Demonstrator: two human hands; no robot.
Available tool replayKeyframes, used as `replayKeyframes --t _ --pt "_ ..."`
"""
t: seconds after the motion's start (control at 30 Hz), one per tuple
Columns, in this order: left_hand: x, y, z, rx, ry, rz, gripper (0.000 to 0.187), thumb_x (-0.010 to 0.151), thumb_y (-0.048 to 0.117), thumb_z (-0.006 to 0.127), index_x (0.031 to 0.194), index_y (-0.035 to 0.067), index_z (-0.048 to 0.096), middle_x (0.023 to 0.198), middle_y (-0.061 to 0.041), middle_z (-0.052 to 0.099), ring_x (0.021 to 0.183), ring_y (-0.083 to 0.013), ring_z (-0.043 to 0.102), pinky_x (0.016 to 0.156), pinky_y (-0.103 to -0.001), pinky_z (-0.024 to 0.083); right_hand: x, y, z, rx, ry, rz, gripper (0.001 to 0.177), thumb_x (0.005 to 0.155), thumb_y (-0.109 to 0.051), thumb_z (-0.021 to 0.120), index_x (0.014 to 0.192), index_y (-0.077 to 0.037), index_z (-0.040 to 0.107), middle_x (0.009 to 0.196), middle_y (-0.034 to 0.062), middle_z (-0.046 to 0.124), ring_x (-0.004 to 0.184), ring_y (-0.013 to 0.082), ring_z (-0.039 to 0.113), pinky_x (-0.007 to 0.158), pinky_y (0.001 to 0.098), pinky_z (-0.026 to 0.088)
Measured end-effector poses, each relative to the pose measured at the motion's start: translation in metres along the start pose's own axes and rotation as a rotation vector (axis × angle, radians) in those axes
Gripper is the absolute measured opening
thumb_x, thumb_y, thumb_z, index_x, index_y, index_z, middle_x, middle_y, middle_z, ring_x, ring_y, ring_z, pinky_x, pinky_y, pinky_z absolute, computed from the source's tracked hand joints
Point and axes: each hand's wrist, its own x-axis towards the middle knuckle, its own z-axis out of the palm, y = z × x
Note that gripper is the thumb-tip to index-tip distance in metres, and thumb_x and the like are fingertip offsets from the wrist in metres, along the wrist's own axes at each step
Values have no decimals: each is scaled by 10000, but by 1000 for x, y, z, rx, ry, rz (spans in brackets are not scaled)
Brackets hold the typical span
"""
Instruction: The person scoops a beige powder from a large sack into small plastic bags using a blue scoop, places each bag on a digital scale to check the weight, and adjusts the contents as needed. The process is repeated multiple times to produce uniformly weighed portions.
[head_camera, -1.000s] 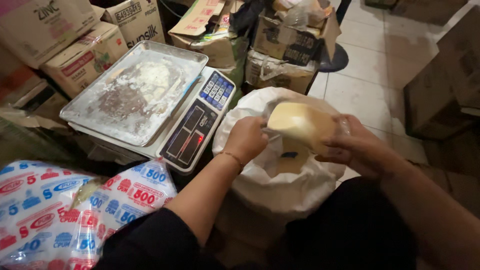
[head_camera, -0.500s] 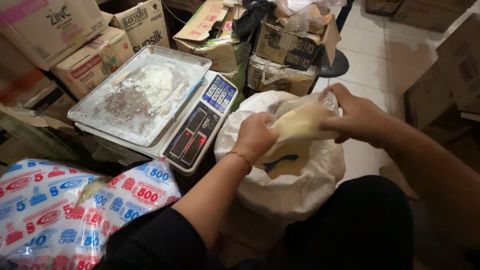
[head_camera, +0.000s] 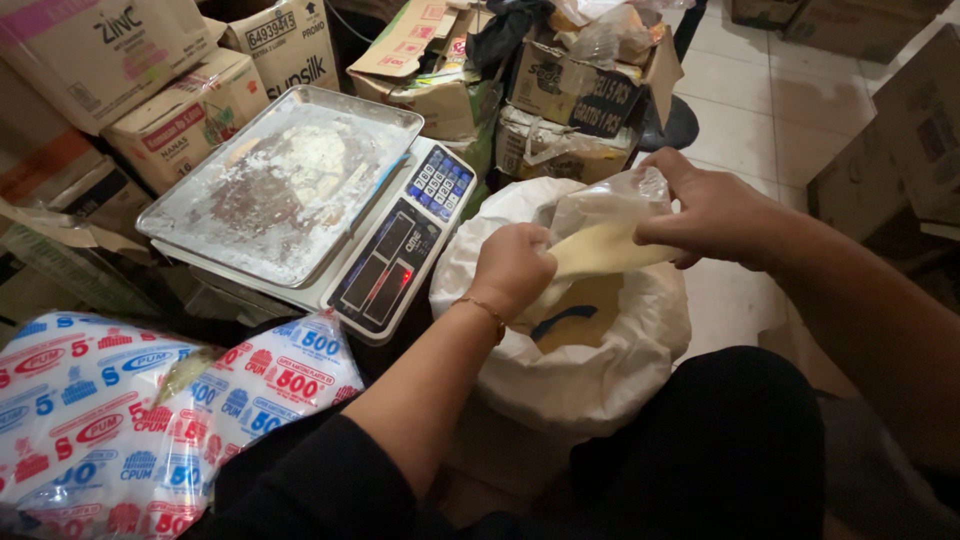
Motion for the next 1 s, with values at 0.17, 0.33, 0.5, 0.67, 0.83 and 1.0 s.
replayKeyframes --t 0.17,0.33,0.5,0.67,0.83,1.0 --pt "2 -4 -4 -57 -86 -116 283 799 136 618 997 75 811 964 -185 779 928 -309 744 857 -356 562 13 26 3 243 -55 45 789 723 -253 775 1412 -148 405 1148 240 649 904 337 712 658 422 642" --pt "-3 -10 -5 -162 -79 -207 271 787 113 624 989 55 795 944 -164 790 905 -260 765 837 -339 567 22 67 10 641 -135 258 880 696 -258 766 1477 -208 363 1257 258 622 955 398 719 740 406 621" --pt "-3 -19 -11 -82 -90 -198 288 802 125 641 1037 49 788 974 -175 782 930 -261 755 860 -339 560 34 94 22 666 -72 250 917 705 -248 767 1497 -184 310 1311 223 568 1008 418 713 798 435 628" --pt "-4 -16 -11 -108 -98 -262 280 832 135 622 1047 45 777 970 -180 782 934 -263 759 858 -350 566 62 83 62 -41 155 -117 817 739 -300 894 1386 -91 440 1191 196 640 1015 329 658 773 441 593" --pt "1 -17 -10 -42 -155 -232 264 814 205 711 1002 34 783 963 -169 787 932 -257 767 851 -344 568 63 53 108 -16 -111 -487 295 912 -226 695 1182 -108 680 973 88 733 842 201 697 684 307 549" --pt "4 -28 -9 -60 -71 -147 256 794 144 686 1004 29 778 976 -170 778 949 -259 755 855 -341 563 43 36 115 -38 -276 -219 174 921 -207 638 1075 -127 654 781 69 714 613 179 685 574 345 567"
